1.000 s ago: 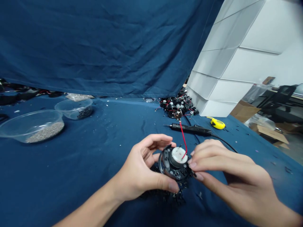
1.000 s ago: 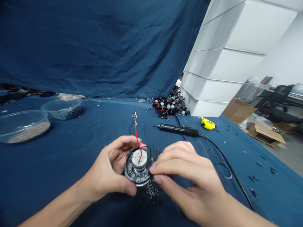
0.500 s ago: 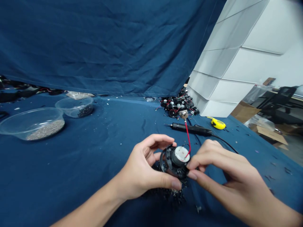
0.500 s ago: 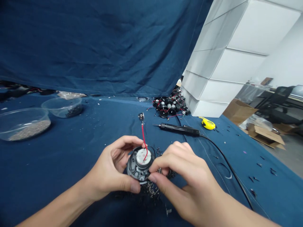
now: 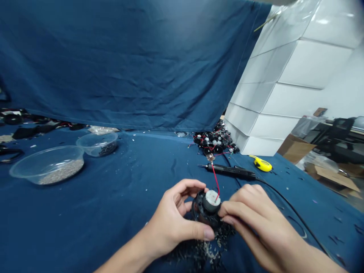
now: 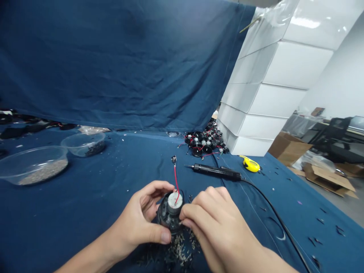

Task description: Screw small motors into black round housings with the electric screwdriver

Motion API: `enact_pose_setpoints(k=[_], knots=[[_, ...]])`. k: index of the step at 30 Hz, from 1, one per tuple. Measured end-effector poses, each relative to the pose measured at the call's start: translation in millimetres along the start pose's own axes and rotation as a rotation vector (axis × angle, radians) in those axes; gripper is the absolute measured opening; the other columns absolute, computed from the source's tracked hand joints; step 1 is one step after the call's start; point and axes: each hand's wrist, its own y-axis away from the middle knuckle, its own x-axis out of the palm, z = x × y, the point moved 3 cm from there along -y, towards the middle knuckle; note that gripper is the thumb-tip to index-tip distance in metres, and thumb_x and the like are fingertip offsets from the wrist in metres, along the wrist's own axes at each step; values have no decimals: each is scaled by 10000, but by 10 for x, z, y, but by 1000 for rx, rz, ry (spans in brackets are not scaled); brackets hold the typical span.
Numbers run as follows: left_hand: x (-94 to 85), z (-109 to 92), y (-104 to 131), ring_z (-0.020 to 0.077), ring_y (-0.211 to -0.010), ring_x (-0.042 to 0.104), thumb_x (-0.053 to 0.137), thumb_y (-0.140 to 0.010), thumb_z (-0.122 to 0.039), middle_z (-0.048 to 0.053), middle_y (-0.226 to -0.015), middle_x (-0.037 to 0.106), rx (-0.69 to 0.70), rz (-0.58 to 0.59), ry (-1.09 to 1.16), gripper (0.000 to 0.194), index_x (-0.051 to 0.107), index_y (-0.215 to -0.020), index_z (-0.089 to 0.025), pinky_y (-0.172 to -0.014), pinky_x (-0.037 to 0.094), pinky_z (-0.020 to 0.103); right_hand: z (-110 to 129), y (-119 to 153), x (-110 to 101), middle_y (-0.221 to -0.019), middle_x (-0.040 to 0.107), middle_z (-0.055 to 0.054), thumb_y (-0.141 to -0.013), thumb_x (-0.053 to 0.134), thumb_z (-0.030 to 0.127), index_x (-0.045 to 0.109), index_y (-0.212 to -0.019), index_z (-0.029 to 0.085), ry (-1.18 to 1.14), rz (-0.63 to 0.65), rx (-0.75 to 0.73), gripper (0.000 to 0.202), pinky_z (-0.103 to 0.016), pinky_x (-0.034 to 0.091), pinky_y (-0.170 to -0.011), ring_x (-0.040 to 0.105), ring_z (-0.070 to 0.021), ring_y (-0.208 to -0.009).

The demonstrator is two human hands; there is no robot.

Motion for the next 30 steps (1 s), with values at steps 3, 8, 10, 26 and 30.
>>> enact_pose_setpoints(k=[3, 8, 10, 26, 30], knots=[[-1, 8, 9, 215, -1023, 555, 886, -459, -122, 63, -1083, 595, -10, -4, 7, 706, 575, -1088, -202, -884, 452, 328, -1, -17, 0, -736, 597, -22, -852, 525, 67, 606, -893, 187, -12, -32, -10, 151, -287, 386, -596, 502, -154, -660], [-2, 13, 15, 215, -1004, 557, 892, -455, -144, 59, -1044, 607, -25, -29, 13, 697, 579, -1074, -200, -864, 452, 322, -32, -42, -1, -764, 617, -10, -838, 560, 84, 598, -861, 205, -98, -41, 92, 128, -271, 436, -618, 558, -145, -700], [-4, 15, 11, 214, -996, 559, 894, -445, -146, 62, -1041, 609, -33, -38, 14, 695, 583, -1065, -195, -864, 448, 323, -41, -48, 10, -761, 615, -12, -845, 551, 90, 586, -828, 200, -110, -12, 118, 117, -273, 442, -625, 566, -148, -711], [12, 72, 15, 190, -979, 557, 888, -473, -162, 67, -1079, 620, -75, -90, 129, 671, 593, -1075, -184, -845, 420, 295, -19, 76, 108, -745, 617, -39, -805, 559, 15, 636, -1023, 153, 32, -230, -68, 268, -300, 412, -596, 541, -150, -668], [12, 96, 15, 191, -963, 560, 892, -452, -155, 63, -1045, 627, -80, -93, 136, 675, 595, -1058, -175, -836, 422, 303, -41, 72, 111, -725, 602, -40, -798, 552, -1, 638, -989, 137, -16, -209, -65, 251, -295, 407, -567, 526, -150, -648]])
